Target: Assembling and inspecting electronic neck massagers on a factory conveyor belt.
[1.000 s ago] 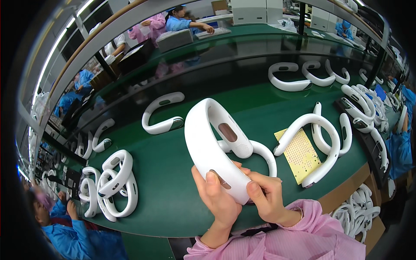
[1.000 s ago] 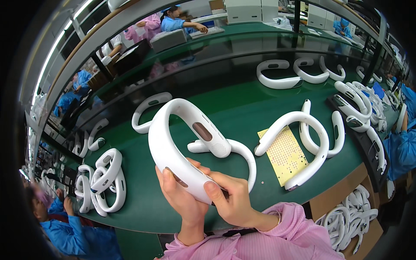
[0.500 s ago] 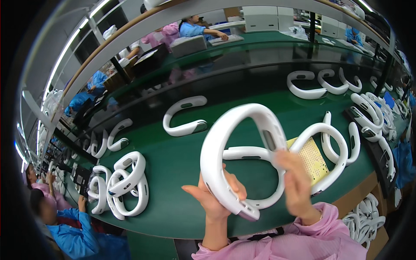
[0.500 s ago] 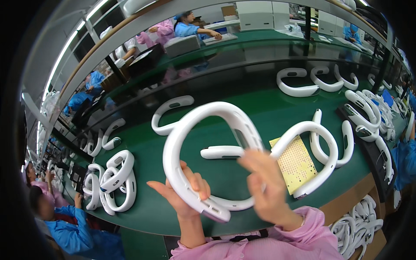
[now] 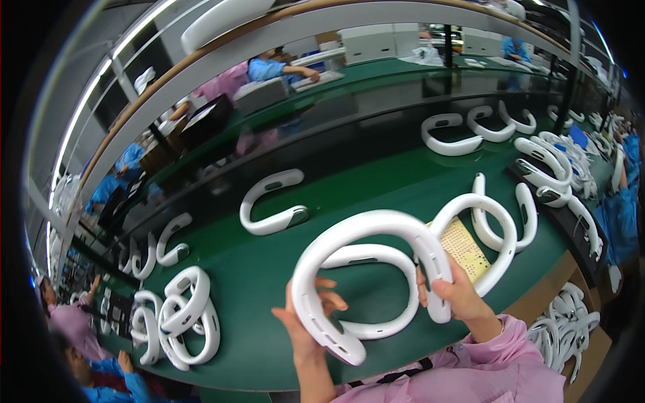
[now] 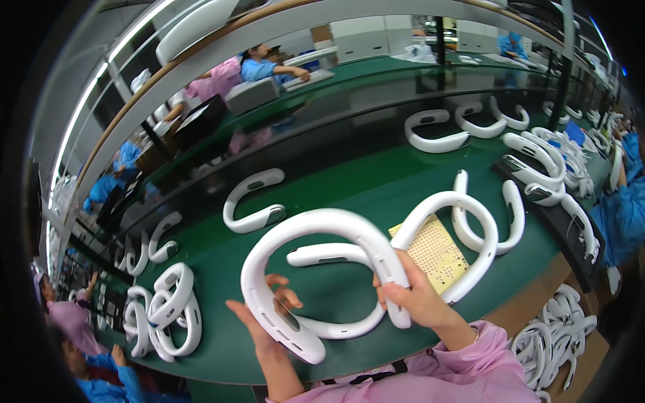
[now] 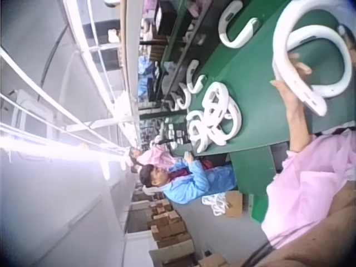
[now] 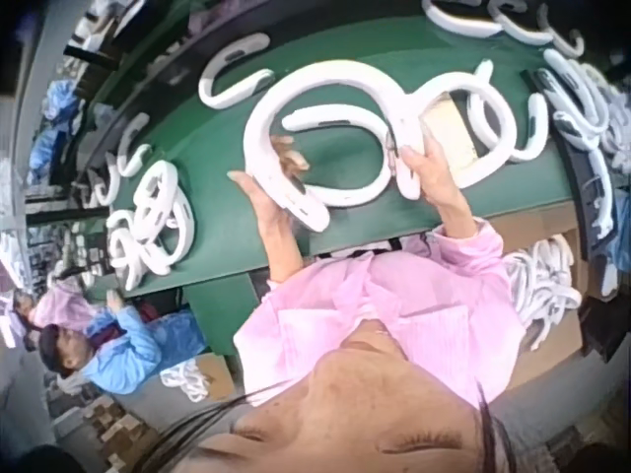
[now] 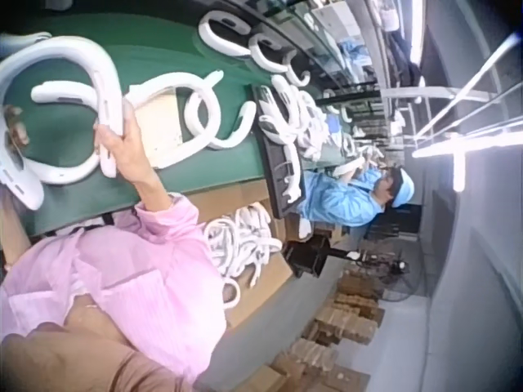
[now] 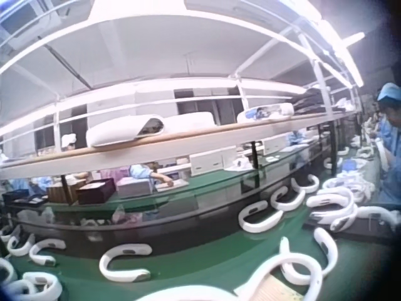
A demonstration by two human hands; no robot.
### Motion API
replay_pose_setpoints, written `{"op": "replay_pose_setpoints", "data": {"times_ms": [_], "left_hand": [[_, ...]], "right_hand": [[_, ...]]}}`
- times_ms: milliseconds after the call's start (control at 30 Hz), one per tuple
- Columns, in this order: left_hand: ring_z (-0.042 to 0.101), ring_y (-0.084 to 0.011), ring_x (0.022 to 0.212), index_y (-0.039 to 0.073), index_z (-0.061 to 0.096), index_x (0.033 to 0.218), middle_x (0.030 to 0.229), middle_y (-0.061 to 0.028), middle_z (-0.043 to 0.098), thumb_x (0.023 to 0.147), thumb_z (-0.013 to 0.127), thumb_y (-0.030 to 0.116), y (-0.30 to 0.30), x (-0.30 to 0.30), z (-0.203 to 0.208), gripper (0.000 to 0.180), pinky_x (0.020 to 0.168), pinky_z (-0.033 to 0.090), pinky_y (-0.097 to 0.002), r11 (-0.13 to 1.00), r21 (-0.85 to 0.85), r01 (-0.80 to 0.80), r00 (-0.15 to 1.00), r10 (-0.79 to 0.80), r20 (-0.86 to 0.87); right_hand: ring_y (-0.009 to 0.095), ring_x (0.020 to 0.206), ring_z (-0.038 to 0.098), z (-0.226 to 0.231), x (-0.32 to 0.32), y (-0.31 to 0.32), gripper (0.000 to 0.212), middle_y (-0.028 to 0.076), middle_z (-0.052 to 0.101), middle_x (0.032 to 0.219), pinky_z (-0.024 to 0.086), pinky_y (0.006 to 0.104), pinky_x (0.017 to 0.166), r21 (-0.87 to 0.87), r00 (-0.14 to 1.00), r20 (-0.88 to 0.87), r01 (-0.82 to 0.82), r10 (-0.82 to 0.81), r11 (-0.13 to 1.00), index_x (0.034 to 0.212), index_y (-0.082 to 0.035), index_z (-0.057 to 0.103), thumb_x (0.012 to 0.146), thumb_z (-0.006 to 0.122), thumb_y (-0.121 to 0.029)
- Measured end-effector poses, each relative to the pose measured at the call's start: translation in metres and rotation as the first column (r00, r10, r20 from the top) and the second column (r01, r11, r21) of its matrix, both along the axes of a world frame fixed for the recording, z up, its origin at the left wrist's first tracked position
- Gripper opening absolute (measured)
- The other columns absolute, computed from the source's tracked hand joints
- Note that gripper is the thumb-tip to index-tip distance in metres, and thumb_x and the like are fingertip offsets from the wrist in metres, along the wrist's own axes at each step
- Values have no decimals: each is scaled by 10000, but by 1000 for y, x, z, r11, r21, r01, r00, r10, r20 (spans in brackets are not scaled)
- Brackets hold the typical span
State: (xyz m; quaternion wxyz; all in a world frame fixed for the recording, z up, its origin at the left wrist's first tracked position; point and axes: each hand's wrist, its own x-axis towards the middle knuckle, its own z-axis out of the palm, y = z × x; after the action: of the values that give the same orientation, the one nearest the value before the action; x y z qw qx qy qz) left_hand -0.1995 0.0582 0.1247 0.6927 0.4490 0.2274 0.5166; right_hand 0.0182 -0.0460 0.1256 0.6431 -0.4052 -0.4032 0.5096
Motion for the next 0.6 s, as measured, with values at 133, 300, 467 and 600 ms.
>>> {"op": "replay_pose_setpoints", "data": {"times_ms": [133, 300, 467, 600], "left_hand": [[572, -193, 633, -27, 402, 1154, 762, -122, 556, 809, 588, 418, -6, 5, -4, 592, 552, 470, -269, 995, 65, -74, 979, 85, -187], [540, -180, 677, -14, 381, 1175, 980, -161, 530, 762, 591, 81, 9, 11, -12, 473, 594, 484, -309, 974, -224, 29, 999, -18, 48], [596, -231, 914, -4, 346, 1264, 1071, -163, 546, 802, 506, 76, 17, 19, -27, 495, 755, 522, -350, 881, -450, 145, 989, -137, 50], [597, -242, 946, -22, 354, 1263, 1103, -166, 546, 808, 469, 64, 21, 15, -36, 477, 795, 521, -347, 843, -487, 229, 973, -196, 118]], "right_hand": [[118, 726, 526, 12, -5, -6, 566, 67, 503, 954, 460, 266, 660, 3, 981, 191, 45, -45, 999, 1368, -38, 229, 891, 498, -179], [118, 892, 521, 59, -2, -12, 566, 93, 492, 1076, 452, 237, 727, -108, 964, 14, -263, 266, 959, 1412, -31, 144, 940, 427, -165], [164, 1080, 501, 75, -23, -3, 577, 124, 481, 1142, 473, 280, 823, 45, 970, 35, -243, 241, 969, 1398, -12, 182, 907, 482, -61], [189, 1075, 515, 82, -30, -1, 557, 157, 471, 1164, 478, 296, 840, 43, 966, 86, -247, 242, 968, 1372, 9, 239, 885, 507, -25]]}}
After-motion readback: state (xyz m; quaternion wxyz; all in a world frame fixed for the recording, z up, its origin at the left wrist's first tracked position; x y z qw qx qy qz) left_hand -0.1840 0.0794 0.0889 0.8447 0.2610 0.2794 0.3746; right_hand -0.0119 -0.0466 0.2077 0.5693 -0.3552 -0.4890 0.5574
